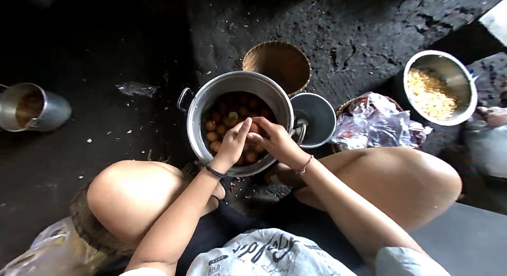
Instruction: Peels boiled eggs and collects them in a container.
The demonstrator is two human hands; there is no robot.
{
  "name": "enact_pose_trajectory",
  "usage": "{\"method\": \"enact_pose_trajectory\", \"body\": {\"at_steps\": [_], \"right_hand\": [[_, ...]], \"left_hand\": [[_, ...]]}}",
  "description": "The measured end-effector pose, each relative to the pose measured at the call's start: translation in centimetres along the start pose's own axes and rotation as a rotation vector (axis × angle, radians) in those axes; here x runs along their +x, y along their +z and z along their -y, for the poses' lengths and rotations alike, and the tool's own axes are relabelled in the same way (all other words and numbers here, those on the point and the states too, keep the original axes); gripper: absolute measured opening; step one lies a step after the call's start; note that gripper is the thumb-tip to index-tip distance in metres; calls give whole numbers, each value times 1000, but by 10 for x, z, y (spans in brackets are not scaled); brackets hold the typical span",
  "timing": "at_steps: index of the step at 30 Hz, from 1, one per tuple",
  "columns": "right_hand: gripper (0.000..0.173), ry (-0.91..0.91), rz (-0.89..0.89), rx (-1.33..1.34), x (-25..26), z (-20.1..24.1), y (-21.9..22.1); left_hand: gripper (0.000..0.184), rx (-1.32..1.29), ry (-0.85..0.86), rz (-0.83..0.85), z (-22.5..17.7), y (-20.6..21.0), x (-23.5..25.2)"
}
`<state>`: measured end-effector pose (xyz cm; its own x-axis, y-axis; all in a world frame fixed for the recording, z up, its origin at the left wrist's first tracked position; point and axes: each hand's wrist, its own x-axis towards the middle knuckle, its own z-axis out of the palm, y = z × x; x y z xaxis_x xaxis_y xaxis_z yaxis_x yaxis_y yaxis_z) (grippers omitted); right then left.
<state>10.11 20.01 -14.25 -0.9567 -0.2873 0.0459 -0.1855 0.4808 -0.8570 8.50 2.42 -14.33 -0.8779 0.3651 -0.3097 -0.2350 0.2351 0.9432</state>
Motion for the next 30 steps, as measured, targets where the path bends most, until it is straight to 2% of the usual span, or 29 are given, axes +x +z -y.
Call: {"method": "enact_pose_trajectory", "body": {"at_steps": [3, 7, 10, 15, 19, 25, 28, 30], "right_hand": [[36, 37, -40, 53, 0, -1, 12], [54, 100, 45, -82, 4, 0, 14], [57, 80, 38, -125, 5, 0, 15], [44, 1, -20, -211, 1, 3, 17], [41, -66, -52, -347, 1, 2, 21], [38, -26, -27, -450, -1, 3, 25], [35, -1, -44, -395, -2, 4, 24], [29, 40, -75, -248, -2, 1, 22]], "left_hand": [[62, 20, -63, -19, 0, 1, 3], [58, -6, -77, -91, 11, -1, 7], [53, 1, -46, -116, 13, -3, 9], [58, 45, -33, -153, 9, -2, 9], [61, 110, -49, -173, 10, -3, 11], [58, 196, -61, -154, 12, -4, 12], [56, 204, -81, -128, 10, -5, 10], [57, 174, -100, -125, 11, -5, 10]]}}
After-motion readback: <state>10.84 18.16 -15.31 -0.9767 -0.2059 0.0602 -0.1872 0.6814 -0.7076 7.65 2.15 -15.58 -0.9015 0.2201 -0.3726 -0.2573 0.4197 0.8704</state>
